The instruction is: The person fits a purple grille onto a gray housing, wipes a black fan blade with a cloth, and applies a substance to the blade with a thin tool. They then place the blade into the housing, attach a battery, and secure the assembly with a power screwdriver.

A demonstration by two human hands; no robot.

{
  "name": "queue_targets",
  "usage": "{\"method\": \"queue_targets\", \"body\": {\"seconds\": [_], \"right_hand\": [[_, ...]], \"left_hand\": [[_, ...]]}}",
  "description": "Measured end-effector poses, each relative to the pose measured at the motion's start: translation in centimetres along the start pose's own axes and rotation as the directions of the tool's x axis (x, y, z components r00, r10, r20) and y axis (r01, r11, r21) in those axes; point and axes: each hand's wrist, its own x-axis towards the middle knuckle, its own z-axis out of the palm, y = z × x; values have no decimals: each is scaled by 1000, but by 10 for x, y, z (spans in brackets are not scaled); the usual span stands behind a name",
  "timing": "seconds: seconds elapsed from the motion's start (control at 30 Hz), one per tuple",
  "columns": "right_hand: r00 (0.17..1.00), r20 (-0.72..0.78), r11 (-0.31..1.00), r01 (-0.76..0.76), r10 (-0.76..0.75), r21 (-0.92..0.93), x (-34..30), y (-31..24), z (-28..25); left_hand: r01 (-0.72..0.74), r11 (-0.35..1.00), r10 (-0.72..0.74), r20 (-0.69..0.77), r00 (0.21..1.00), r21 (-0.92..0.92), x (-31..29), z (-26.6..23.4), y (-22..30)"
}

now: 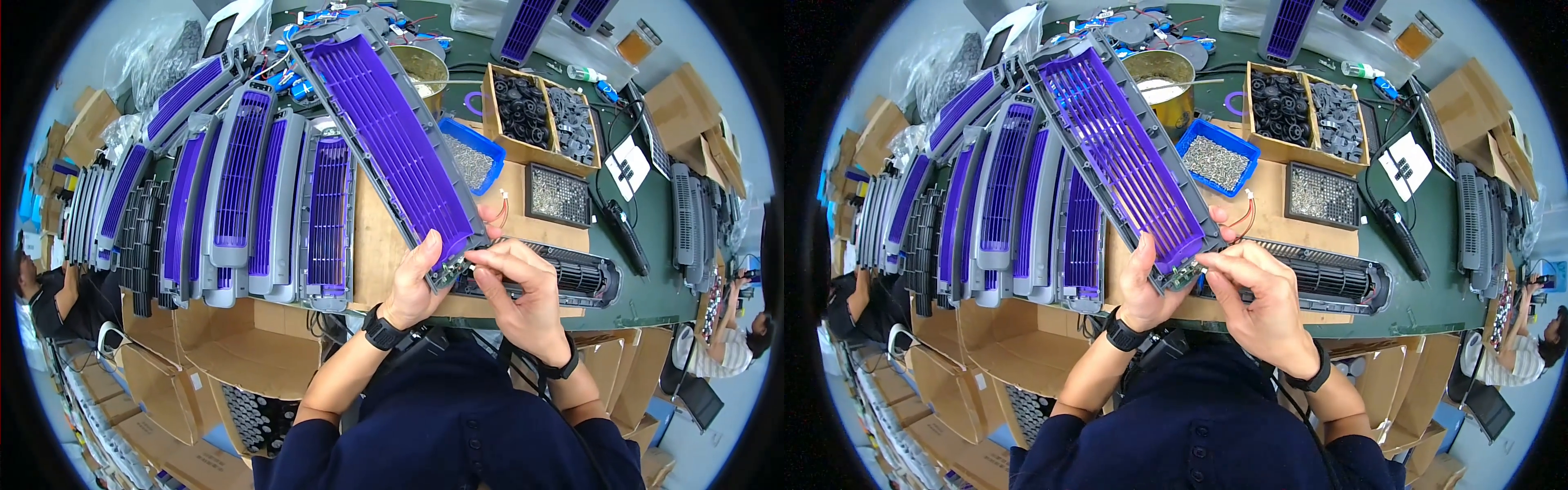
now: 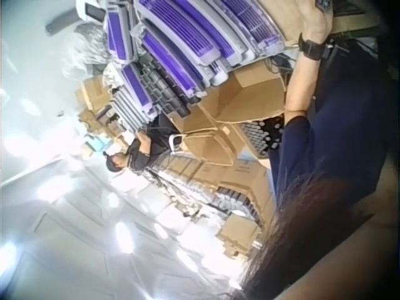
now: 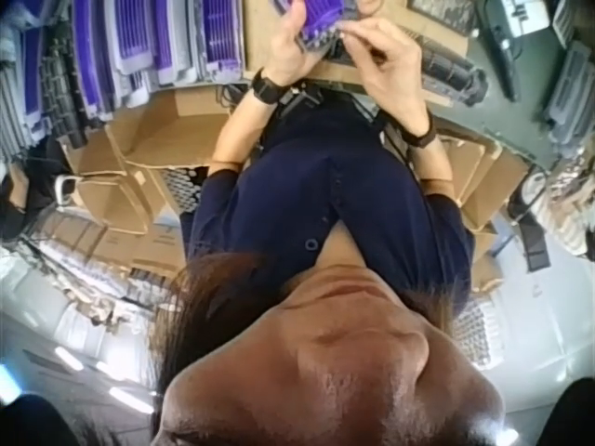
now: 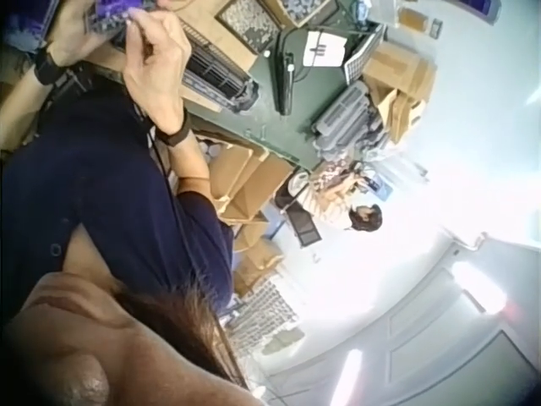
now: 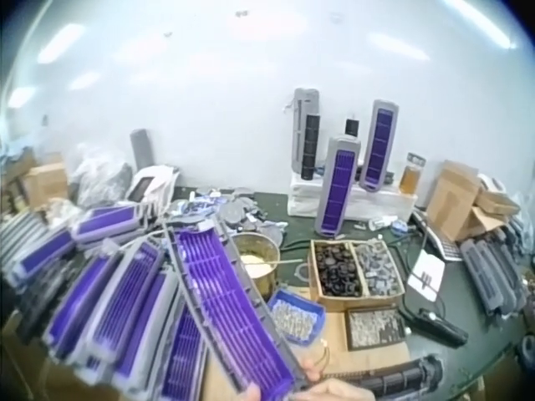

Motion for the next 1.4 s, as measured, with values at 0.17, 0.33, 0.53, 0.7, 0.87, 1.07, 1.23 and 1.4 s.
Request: {"method": "queue_targets", "body": {"seconds": [0.17,0.33,0.53,0.7,0.87,1.07,1.23,1.4], "right_hand": [[928,-92,919,-338,362,203,0,-9,6],[959,-27,944,-272,282,188,-3,-3,6],[991,2,984,135,-135,-121,-4,-8,17],[988,42,974,156,-151,-166,-2,-6,12],[934,19,845,-331,356,419,-10,-1,7],[923,3,854,-358,386,377,-8,5,7],[901,-40,841,-386,431,380,-8,7,9],[884,-13,787,-410,468,461,-9,14,9]], "left_hand": [[-12,989,23,71,997,-146,-5,-2,-2],[-43,993,52,83,995,-110,-5,-2,-5],[-41,994,49,82,995,-101,-4,0,-6],[-35,999,35,86,996,-1,-5,-1,-6],[-27,997,35,108,994,-77,-7,-2,-8],[-30,993,40,87,995,-114,-9,-4,-9],[-41,995,49,87,995,-93,-9,-3,-11],[-39,998,43,82,996,-53,-11,-3,-11]]}}
